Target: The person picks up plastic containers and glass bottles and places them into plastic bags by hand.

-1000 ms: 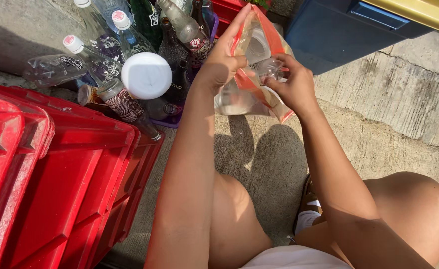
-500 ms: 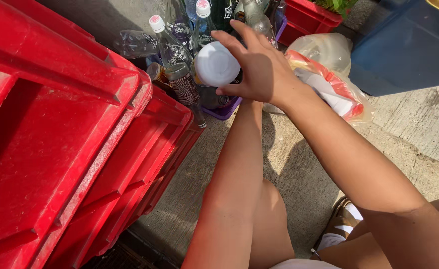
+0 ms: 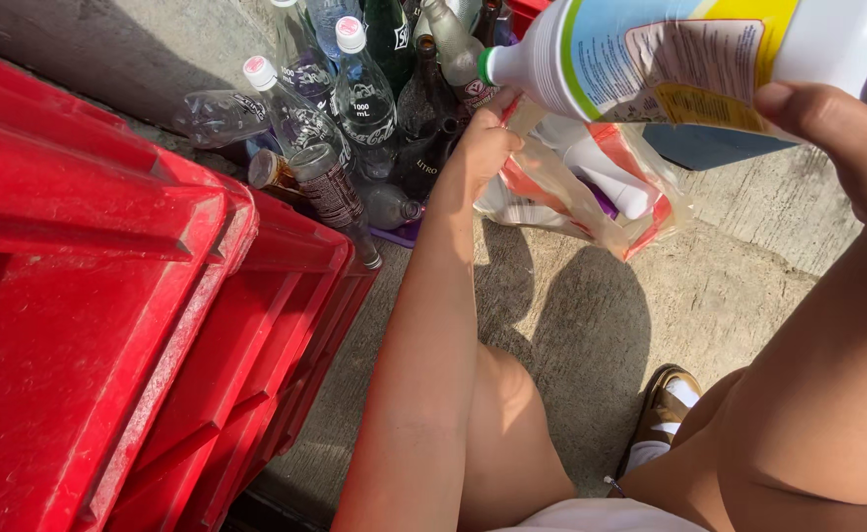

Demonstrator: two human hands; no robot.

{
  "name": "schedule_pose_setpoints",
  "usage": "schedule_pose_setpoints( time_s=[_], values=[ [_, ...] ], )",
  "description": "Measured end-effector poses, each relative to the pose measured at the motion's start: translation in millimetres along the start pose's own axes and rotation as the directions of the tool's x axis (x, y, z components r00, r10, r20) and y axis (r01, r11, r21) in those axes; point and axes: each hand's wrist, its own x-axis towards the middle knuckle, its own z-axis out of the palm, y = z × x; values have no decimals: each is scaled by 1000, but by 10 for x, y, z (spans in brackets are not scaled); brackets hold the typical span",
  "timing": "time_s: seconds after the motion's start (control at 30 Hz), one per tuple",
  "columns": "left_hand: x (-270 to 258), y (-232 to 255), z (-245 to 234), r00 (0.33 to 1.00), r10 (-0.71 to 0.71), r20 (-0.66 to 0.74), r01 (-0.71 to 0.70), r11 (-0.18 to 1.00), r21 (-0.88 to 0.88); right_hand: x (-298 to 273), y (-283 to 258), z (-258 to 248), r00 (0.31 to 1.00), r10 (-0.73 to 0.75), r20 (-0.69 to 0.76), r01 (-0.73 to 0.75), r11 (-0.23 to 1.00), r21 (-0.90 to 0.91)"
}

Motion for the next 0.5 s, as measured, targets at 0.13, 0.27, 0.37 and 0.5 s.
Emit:
schedule_pose_setpoints(
  time_s=[0.13, 0.27, 0.37, 0.5],
  values=[
    [-126, 391, 231, 983, 39, 180, -38, 999, -11, -308, 731, -318, 929, -298, -217, 213, 914, -345],
    [-170, 577, 630, 931, 136, 340, -188, 974, 126, 79, 1575, 107, 943, -123, -309, 34, 960, -278],
    [-249, 744, 877, 884, 160, 439, -198, 979, 40, 233, 1926, 601, 960, 106, -259, -11, 938, 346],
    [-370, 955, 940, 813, 196, 548, -244, 970, 14, 140, 2020, 937, 973, -188, -133, 170, 977, -131]
  ],
)
